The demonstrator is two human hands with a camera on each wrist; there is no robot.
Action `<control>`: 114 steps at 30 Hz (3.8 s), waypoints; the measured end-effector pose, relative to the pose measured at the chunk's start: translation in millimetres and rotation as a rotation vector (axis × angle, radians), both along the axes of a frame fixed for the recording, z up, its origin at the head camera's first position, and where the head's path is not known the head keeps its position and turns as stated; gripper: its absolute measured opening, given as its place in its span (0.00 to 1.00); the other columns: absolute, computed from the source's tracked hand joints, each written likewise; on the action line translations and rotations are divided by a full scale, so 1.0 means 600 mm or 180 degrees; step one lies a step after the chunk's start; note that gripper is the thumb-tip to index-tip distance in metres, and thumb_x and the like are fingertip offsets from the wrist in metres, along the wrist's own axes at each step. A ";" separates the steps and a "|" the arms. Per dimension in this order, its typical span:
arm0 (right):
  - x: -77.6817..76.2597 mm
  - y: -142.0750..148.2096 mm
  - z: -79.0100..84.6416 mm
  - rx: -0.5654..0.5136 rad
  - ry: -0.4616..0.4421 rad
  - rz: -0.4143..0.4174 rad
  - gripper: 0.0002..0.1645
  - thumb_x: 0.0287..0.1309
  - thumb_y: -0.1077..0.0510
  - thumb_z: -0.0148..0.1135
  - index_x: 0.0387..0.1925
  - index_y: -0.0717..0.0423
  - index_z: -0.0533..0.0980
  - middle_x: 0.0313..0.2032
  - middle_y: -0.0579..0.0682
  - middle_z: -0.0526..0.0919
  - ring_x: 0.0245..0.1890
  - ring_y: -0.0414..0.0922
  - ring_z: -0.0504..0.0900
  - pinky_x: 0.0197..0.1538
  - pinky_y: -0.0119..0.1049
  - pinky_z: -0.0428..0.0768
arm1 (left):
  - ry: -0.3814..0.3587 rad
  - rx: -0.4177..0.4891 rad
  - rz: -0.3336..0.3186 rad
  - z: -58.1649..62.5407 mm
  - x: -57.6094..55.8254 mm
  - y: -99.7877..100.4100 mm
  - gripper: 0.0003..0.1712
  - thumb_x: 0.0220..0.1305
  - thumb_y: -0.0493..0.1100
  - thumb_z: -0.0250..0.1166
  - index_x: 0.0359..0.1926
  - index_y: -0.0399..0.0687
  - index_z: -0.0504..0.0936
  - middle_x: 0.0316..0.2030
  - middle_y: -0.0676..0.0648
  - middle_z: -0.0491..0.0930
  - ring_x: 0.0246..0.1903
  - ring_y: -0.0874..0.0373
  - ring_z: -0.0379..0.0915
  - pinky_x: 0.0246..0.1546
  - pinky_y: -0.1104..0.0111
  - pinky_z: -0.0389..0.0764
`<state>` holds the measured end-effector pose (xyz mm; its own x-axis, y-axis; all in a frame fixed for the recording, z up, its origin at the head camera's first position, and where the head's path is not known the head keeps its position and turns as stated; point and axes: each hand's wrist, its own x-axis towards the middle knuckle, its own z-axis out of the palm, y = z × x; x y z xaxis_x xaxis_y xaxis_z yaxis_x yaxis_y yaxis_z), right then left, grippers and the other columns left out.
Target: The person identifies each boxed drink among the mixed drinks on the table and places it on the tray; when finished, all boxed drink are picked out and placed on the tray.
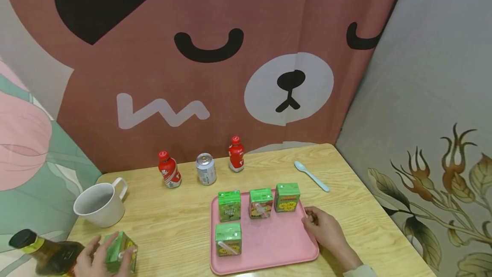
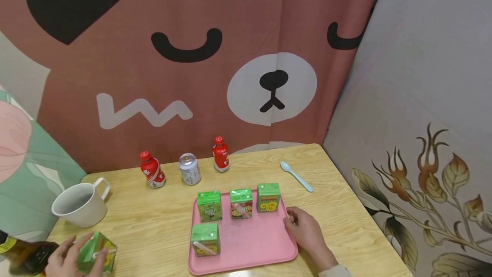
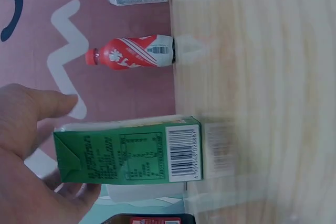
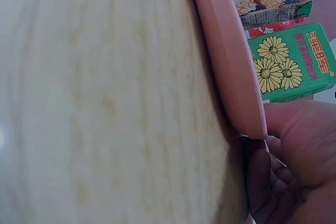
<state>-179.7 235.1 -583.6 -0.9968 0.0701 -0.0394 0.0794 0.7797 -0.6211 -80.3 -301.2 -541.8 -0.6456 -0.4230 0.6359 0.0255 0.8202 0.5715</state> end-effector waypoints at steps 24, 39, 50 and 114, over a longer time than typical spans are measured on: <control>0.002 -0.002 0.001 0.0019 0.0042 -0.0002 0.19 0.63 0.57 0.68 0.55 0.57 0.82 0.28 0.41 0.77 0.27 0.39 0.72 0.31 0.35 0.71 | -0.0465 0.0515 -0.0557 0.002 -0.013 -0.029 0.16 0.59 0.32 0.73 0.50 0.40 0.87 0.55 0.38 0.79 0.54 0.80 0.61 0.49 0.86 0.59; 0.001 -0.002 0.001 0.0017 0.0078 0.0015 0.19 0.63 0.57 0.68 0.54 0.58 0.82 0.28 0.41 0.77 0.27 0.39 0.73 0.32 0.36 0.72 | -0.0762 0.0504 -0.0506 0.004 -0.014 -0.037 0.18 0.58 0.36 0.77 0.50 0.42 0.87 0.54 0.39 0.80 0.50 0.81 0.62 0.44 0.89 0.61; -0.002 -0.002 -0.003 0.0013 0.0097 0.0038 0.19 0.63 0.56 0.68 0.54 0.58 0.82 0.28 0.40 0.77 0.28 0.39 0.73 0.33 0.36 0.72 | -0.0814 0.0384 -0.0624 0.003 -0.015 -0.048 0.20 0.56 0.37 0.78 0.50 0.41 0.87 0.54 0.38 0.80 0.50 0.80 0.61 0.44 0.87 0.59; -0.003 0.002 -0.002 -0.0031 0.0102 0.0006 0.20 0.62 0.55 0.68 0.54 0.57 0.82 0.28 0.40 0.76 0.27 0.39 0.72 0.33 0.36 0.71 | -0.1102 -0.0789 -0.3839 0.120 -0.165 0.389 0.15 0.56 0.48 0.78 0.46 0.62 0.91 0.49 0.60 0.83 0.44 0.71 0.78 0.33 0.79 0.74</control>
